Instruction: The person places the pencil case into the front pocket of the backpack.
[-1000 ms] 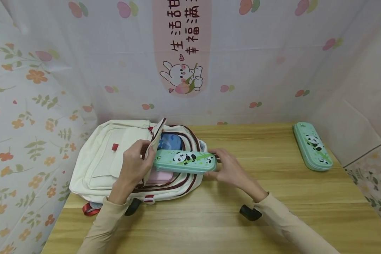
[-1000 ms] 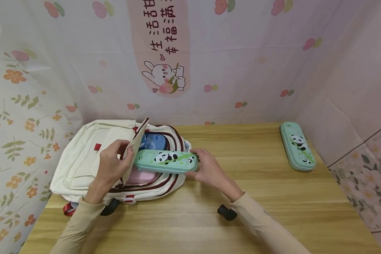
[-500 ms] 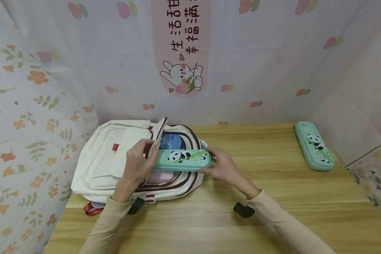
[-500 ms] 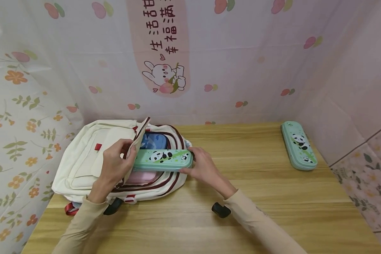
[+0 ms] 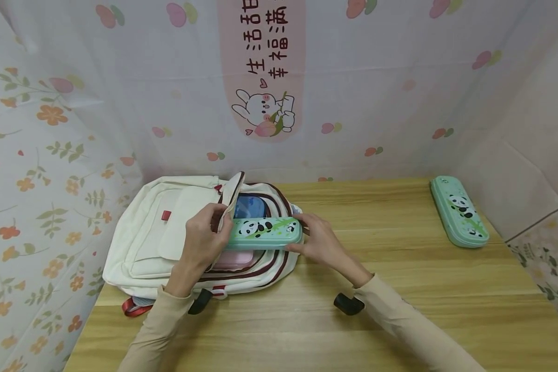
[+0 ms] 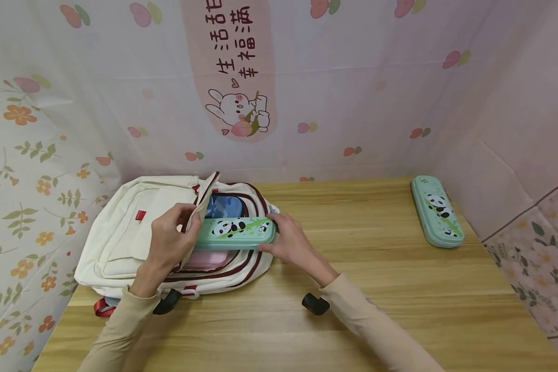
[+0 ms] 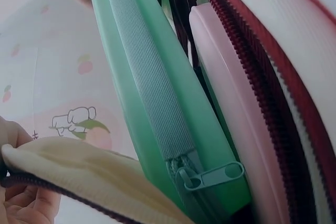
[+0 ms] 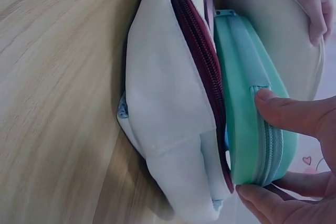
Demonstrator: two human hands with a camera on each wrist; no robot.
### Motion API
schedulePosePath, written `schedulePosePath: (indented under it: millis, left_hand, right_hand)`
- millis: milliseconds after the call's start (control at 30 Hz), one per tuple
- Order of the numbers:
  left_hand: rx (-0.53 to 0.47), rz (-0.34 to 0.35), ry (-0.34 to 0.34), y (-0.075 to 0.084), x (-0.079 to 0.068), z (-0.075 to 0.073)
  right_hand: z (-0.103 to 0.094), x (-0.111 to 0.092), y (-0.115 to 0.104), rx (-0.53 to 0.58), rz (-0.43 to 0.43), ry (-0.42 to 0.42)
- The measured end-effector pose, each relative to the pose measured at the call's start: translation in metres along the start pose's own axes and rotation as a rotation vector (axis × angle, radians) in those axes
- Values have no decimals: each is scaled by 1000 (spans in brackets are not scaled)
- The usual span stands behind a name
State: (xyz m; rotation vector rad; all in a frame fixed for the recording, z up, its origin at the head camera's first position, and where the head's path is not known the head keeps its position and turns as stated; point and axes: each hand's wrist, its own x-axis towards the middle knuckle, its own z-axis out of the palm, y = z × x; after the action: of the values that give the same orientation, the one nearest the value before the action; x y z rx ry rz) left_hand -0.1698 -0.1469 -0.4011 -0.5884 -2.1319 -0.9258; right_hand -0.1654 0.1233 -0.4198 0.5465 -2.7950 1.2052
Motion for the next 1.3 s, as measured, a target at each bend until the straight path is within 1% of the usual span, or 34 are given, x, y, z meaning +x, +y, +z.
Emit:
schedulePosePath:
  millis: [300, 400, 567, 800, 1133, 1300]
  left_hand:
    - [-26, -20, -10, 1, 0, 1]
    - [-18, -26, -14, 2, -1, 1]
    - [-11, -37, -1, 2, -2, -1]
    - [-31, -18, 11, 1, -3, 0]
    - [-32, -20, 27, -1, -4, -2]
    - [-36, -13, 30, -1, -4, -1]
  right_hand:
    - [7, 7, -7, -16, -6, -4]
    - [12, 11, -10, -14, -28, -7]
    - [19, 17, -16, -6, -66, -20]
    - [26, 22, -21, 29, -38, -44]
    - [41, 29, -30, 20, -81, -42]
    - [48, 33, -32, 9, -67, -46]
